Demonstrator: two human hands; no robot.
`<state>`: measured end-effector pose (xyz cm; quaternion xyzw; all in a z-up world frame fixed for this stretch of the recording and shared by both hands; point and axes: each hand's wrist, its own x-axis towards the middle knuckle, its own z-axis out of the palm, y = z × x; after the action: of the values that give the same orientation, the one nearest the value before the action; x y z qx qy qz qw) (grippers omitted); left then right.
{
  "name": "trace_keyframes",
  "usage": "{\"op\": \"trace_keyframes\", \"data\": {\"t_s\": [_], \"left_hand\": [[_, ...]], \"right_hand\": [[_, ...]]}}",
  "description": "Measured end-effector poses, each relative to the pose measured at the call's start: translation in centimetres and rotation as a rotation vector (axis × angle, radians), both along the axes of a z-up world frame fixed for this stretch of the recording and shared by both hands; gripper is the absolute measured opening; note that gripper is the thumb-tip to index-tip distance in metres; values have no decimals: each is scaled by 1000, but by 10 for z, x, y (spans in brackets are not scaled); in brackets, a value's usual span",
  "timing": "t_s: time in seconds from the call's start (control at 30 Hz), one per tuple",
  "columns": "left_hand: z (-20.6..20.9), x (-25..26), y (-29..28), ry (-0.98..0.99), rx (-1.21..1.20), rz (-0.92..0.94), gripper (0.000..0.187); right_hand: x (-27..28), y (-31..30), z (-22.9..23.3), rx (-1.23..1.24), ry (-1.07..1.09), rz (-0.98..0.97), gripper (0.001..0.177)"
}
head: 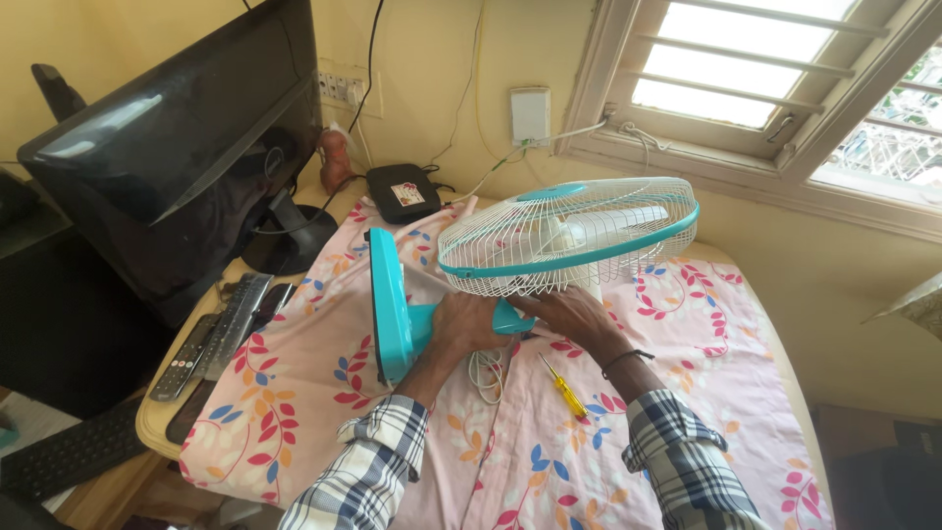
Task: The person uses a screwdriver to loosen screws on the front grill of a teal LG table fan, then removes the grill and sets it aside. The fan remains on a floral-patterned cloth on a desk.
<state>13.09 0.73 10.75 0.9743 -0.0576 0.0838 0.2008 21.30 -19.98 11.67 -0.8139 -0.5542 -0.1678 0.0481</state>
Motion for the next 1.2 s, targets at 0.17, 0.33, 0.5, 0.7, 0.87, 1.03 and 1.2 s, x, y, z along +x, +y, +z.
{"op": "trace_keyframes", "data": {"t_s": [0.17, 0.33, 0.5, 0.7, 0.87, 1.03, 1.2], "left_hand": [[0, -2, 1, -147, 8, -35, 72], [0, -5, -1, -121, 14, -14, 71], [0, -7, -1, -192, -13, -42, 74], [1, -1, 0, -70, 24, -1, 72], [3, 0, -1, -46, 52, 30, 69], [0, -1, -3, -104, 35, 1, 72], [-9, 5, 0, -344, 120, -96, 93]], "right_hand": [[5, 1, 5, -144, -124, 21, 47], [13, 0, 0, -72, -228, 191, 49], [26, -3, 0, -333, -68, 92, 52], [33, -2, -5, -237, -216, 195, 58], [28, 2, -11, -524, -73, -56, 55], [-6, -22, -42, 397, -137, -109, 54], [-61, -58, -81, 864, 281, -534, 38]]}}
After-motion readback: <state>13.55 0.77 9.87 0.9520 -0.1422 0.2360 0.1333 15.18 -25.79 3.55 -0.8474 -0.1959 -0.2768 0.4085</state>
